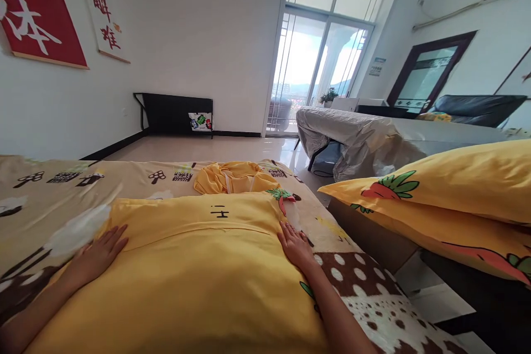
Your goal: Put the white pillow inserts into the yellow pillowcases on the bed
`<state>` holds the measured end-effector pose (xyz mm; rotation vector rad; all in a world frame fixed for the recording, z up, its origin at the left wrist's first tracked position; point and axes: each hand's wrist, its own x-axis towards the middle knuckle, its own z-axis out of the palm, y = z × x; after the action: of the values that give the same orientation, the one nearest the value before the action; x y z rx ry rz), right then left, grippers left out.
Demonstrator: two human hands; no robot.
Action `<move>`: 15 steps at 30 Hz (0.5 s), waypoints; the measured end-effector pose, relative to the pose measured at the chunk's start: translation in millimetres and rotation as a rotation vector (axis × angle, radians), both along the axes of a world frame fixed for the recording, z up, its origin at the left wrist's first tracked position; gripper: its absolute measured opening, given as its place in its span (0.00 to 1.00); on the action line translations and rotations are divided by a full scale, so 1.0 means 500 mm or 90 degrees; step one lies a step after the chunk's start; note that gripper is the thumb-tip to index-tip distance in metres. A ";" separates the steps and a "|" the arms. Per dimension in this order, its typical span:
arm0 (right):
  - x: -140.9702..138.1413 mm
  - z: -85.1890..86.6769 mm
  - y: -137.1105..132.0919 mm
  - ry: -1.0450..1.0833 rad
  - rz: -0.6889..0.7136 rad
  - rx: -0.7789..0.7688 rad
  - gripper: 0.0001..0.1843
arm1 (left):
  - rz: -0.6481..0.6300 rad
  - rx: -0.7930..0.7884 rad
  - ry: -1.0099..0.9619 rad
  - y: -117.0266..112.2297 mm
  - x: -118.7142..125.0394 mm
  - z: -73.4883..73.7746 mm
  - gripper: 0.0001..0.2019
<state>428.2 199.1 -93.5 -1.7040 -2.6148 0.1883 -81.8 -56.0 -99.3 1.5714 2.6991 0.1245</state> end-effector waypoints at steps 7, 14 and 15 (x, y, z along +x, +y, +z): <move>-0.119 0.168 0.013 0.017 0.027 0.098 0.27 | -0.005 0.016 0.114 0.105 0.075 0.193 0.27; -0.373 0.167 0.034 0.127 0.419 -0.032 0.30 | -0.182 0.022 -0.009 0.301 0.181 0.122 0.28; -0.357 0.140 0.058 0.110 0.370 -0.033 0.30 | -0.159 0.006 -0.017 0.294 0.151 0.088 0.28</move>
<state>249.9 228.2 -23.5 -0.8406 -2.9036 0.3873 -6.5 90.8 -55.3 1.8772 2.4603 0.1528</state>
